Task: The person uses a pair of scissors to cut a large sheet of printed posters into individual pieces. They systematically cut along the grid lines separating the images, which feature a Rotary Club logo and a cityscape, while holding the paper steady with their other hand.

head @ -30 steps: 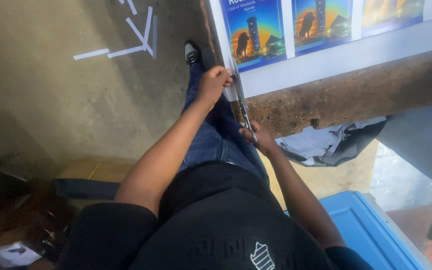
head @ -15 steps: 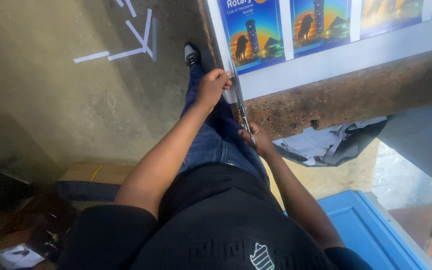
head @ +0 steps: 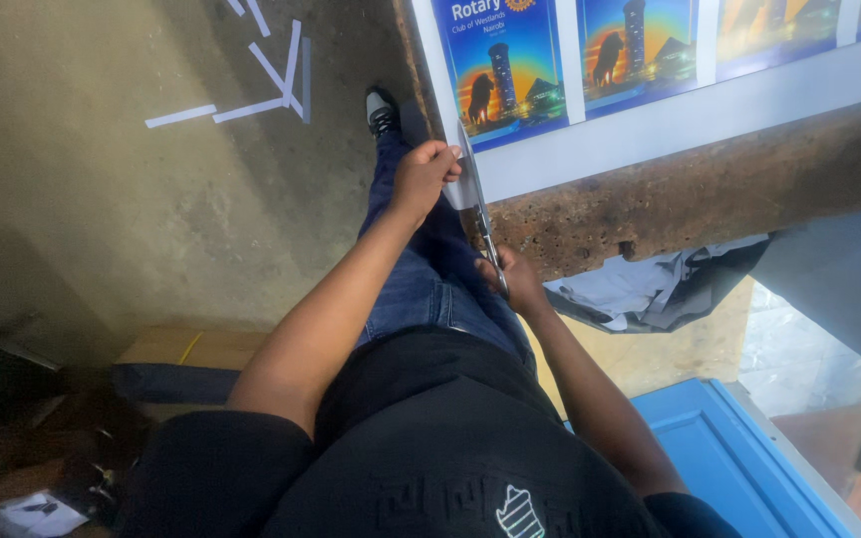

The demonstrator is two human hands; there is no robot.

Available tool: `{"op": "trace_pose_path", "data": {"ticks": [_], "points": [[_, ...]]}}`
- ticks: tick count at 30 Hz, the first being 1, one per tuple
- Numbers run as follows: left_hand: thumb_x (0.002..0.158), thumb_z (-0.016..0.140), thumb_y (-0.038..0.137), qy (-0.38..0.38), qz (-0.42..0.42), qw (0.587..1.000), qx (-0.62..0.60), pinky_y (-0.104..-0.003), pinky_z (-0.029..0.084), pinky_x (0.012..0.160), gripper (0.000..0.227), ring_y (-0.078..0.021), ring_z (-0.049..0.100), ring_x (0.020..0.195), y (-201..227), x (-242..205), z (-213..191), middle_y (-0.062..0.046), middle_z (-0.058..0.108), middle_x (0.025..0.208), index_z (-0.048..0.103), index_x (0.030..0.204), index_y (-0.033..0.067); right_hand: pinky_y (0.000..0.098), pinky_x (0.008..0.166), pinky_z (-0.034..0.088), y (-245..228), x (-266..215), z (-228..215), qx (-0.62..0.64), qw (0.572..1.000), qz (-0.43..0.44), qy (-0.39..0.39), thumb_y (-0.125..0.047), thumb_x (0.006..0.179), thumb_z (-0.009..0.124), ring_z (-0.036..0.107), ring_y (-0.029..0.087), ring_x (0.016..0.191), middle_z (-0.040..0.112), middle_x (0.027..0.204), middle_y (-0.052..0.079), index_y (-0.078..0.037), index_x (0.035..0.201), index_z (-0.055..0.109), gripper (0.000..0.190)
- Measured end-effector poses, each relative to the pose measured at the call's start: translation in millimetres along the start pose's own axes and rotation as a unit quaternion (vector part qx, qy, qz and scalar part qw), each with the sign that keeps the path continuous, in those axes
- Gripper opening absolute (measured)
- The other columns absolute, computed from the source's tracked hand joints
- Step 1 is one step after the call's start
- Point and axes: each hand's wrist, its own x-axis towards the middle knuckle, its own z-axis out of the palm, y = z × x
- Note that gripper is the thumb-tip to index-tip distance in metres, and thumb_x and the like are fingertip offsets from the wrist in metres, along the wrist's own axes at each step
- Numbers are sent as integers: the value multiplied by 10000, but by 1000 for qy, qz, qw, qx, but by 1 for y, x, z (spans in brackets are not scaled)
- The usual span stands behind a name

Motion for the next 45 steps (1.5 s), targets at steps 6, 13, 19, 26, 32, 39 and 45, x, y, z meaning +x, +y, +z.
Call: {"op": "trace_pose_path", "data": {"ticks": [6, 13, 19, 26, 32, 39, 45], "points": [[942, 688, 290, 0, -9, 1000, 22, -204, 584, 660, 166, -106, 731, 685, 11, -5, -3, -22, 741, 729, 746, 867, 153, 227, 474, 472, 1, 0, 3, -7, 1000, 8, 13, -264, 878, 853, 664, 172, 502, 623, 543, 105, -53, 826, 664, 288], [948, 684, 258, -6, -8, 1000, -11, -191, 553, 649, 150, -90, 694, 676, 3, -4, -1, -29, 722, 739, 731, 885, 130, 239, 494, 472, -17, 9, 4, -25, 1000, 10, 2, -351, 854, 860, 651, 160, 515, 621, 556, 87, -77, 847, 662, 338], [943, 692, 254, -15, -3, 1000, -23, -190, 557, 665, 143, -95, 700, 698, -5, 2, -4, -38, 730, 762, 726, 882, 128, 233, 483, 474, -15, 25, 6, -15, 1000, -16, -8, -355, 866, 857, 671, 167, 517, 627, 542, 87, -82, 825, 661, 339], [959, 690, 255, -21, -2, 999, -24, -189, 549, 652, 153, -100, 709, 691, -9, 6, -4, -33, 731, 749, 720, 865, 138, 237, 461, 449, -11, 30, 5, -34, 999, -14, 9, -285, 863, 849, 643, 167, 476, 603, 510, 83, -74, 791, 648, 301], [966, 690, 273, -26, -5, 999, -20, -195, 558, 670, 157, -102, 715, 698, -3, 2, -6, -29, 734, 749, 719, 876, 148, 249, 458, 439, -27, 26, 4, -60, 998, -6, 3, -294, 877, 824, 630, 165, 470, 606, 505, 79, -80, 788, 650, 290], [971, 700, 255, -39, 8, 998, -54, -225, 577, 732, 143, -114, 714, 738, -3, 1, -9, -51, 732, 783, 714, 900, 131, 250, 516, 466, -44, 50, 11, -17, 999, -28, -7, -324, 867, 854, 641, 167, 523, 611, 534, 87, -78, 802, 652, 325], [974, 709, 273, -46, 17, 998, -39, -215, 565, 750, 147, -106, 718, 739, -9, 5, -10, -40, 744, 784, 717, 893, 150, 240, 531, 505, -59, 44, 11, -1, 1000, -28, -12, -292, 880, 825, 650, 156, 540, 620, 574, 80, -72, 826, 658, 282]]}}
